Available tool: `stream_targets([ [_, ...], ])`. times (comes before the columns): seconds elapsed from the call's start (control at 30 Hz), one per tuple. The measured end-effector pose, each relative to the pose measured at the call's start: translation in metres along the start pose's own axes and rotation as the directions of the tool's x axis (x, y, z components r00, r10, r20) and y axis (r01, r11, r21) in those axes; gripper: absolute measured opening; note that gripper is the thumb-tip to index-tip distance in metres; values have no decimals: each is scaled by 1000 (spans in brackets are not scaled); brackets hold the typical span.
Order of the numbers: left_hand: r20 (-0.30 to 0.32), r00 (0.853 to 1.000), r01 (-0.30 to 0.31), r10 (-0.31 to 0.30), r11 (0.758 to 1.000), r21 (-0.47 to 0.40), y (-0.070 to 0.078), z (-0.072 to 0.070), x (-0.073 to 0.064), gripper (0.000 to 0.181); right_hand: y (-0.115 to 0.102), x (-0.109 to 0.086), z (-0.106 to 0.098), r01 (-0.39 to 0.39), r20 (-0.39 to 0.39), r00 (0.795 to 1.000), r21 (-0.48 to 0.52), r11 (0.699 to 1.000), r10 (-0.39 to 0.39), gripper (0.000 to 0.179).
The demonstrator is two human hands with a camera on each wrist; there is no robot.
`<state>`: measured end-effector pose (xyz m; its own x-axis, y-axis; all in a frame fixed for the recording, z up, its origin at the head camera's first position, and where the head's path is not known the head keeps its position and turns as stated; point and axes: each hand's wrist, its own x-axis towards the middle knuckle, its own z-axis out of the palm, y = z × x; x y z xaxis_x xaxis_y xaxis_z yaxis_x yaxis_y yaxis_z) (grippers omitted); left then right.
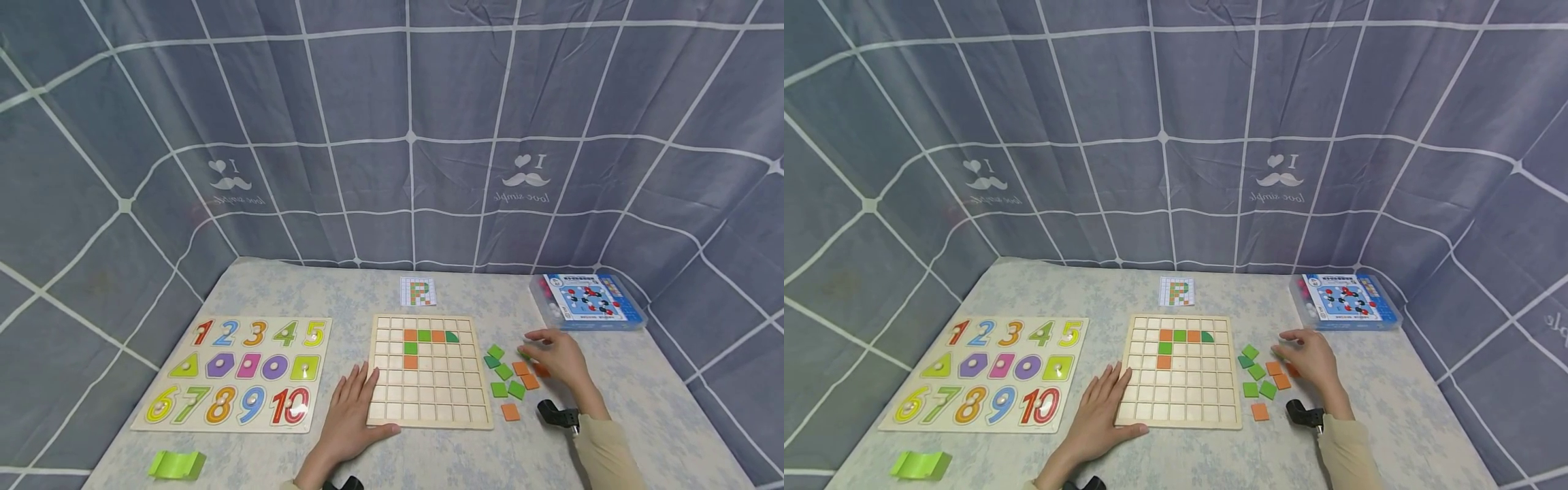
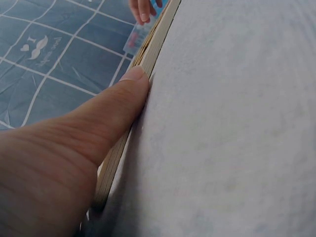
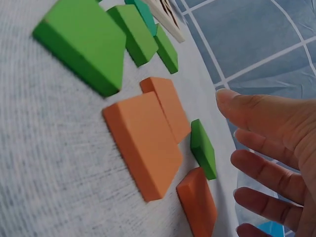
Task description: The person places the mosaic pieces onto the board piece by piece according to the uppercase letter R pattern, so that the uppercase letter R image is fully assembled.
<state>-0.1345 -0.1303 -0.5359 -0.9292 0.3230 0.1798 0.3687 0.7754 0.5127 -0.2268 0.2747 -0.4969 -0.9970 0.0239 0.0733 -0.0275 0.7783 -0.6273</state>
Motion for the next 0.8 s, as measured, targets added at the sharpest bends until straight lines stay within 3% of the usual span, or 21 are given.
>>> stream_targets([
  [0.8, -1, 1000, 4, -4, 1000, -13, -1, 2, 0, 103, 8, -3, 4, -13, 32, 999, -32, 999, 14, 45],
])
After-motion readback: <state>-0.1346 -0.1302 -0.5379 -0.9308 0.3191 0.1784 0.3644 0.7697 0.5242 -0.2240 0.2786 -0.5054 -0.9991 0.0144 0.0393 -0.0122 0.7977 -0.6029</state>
